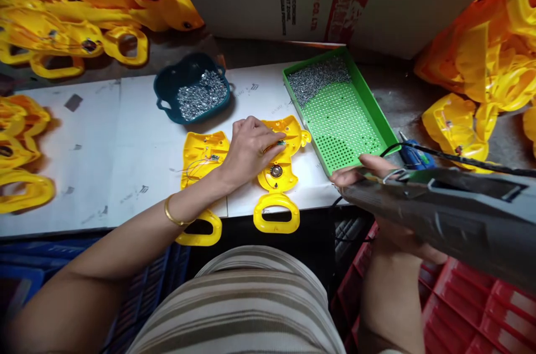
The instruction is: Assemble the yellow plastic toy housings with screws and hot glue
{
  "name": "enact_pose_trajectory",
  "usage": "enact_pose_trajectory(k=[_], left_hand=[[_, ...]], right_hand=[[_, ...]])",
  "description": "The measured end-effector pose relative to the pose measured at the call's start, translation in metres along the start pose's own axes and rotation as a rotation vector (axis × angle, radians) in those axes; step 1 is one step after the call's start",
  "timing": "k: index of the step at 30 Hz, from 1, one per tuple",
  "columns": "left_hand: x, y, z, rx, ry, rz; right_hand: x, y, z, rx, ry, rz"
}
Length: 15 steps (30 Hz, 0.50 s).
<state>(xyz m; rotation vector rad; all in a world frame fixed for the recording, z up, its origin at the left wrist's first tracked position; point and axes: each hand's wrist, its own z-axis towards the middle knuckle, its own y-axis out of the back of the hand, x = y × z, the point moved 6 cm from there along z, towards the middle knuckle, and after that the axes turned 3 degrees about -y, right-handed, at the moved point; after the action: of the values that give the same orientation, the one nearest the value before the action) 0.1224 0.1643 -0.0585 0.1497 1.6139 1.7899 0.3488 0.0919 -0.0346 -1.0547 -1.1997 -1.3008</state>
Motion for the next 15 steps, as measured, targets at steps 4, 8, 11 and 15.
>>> enact_pose_trajectory(k=[4,8,11,15], left_hand=[[-0.002,-0.002,0.004,0.016,-0.016,-0.002],[-0.004,-0.006,0.004,0.010,-0.008,0.004],[-0.004,-0.008,0.003,-0.003,-0.001,0.012],[-0.003,-0.007,0.003,-0.026,0.015,0.033]], right_hand=[[0.021,-0.009,-0.003,-0.078,0.023,0.151],[0.035,-0.019,-0.001,-0.136,-0.004,0.158],[0.041,-0.021,0.002,-0.252,0.021,0.138],[0.045,-0.021,0.005,-0.343,0.103,0.141]])
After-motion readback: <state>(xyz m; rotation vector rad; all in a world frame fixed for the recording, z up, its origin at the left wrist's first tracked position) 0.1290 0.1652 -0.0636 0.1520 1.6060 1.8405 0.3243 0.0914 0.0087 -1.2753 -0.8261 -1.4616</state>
